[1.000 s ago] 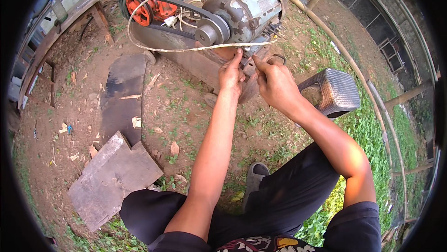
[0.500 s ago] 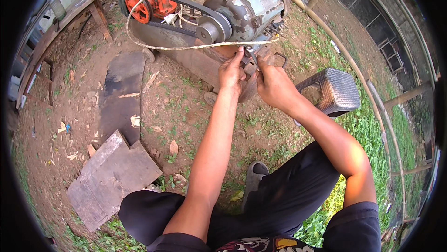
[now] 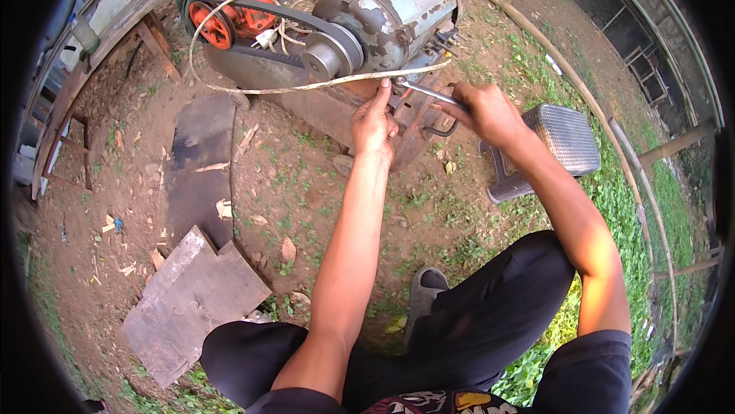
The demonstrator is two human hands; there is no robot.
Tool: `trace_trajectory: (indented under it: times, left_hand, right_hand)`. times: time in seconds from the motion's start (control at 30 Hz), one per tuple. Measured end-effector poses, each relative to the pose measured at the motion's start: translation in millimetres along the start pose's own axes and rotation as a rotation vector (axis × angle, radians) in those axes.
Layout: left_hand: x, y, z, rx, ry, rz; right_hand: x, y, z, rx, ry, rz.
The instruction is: The person uses a wrench to tighten and loosen bolts on an electric motor. The motor is attached to a metal frame resting on the ground in an outdoor workshop area.
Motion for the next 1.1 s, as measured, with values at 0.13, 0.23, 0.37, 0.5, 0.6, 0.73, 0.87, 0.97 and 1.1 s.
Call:
trace_trajectory:
  times: [0.13,0.23,0.37,0.5,0.6,0.73,0.87,0.97,1.1]
  left_hand:
    - [0.6,7.3,-3.2,-0.027,0.009,0.026]
    - [5.5,0.7,-2.5,-0.027,0.04,0.023]
    - [-1.2,3.6,-7.0,0.026,0.035,0.065]
    - [8.0,2.4,-4.3,0.001,0.076,0.119]
    - [9.8,-4.3,-4.0,-0.004,0.096,0.142]
    - [9.0,1.4,-5.0,-0.02,0.092,0.117]
    - [7.5,4.1,-3.2,-0.052,0.099,0.121]
    - [6.2,0.4,-0.4,-0.041,0.098,0.139]
    - [3.4,0.0,3.6,-0.06,0.084,0.105]
  right_hand:
    - [44.0,8.6,31.6,0.105,-0.219,-0.199]
    - [55.4,31.6,62.5,0.098,-0.33,-0.274]
    - [85.5,46.0,84.9,0.351,-0.47,-0.276]
    - [77.8,46.5,83.2,0.352,-0.466,-0.182]
    - [63.9,50.2,73.7,0.227,-0.343,-0.258]
    - [42.0,20.4,43.3,0.4,-0.399,-0.242]
    - [14.0,12.2,32.7,0.349,-0.52,-0.222]
    - [9.9,15.0,30.5,0.301,-0.494,-0.199]
    - [12.8,6.3,21.2,0.371,-0.367,-0.162]
Point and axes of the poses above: each hand's wrist, its own z-axis towards the middle knuckle, its own y-axis out of the palm, x = y × z, the point moved 10 cm from there along z, towards the middle knuckle, and after that the axes turned 5 degrees about x, right-handed, at the moved point
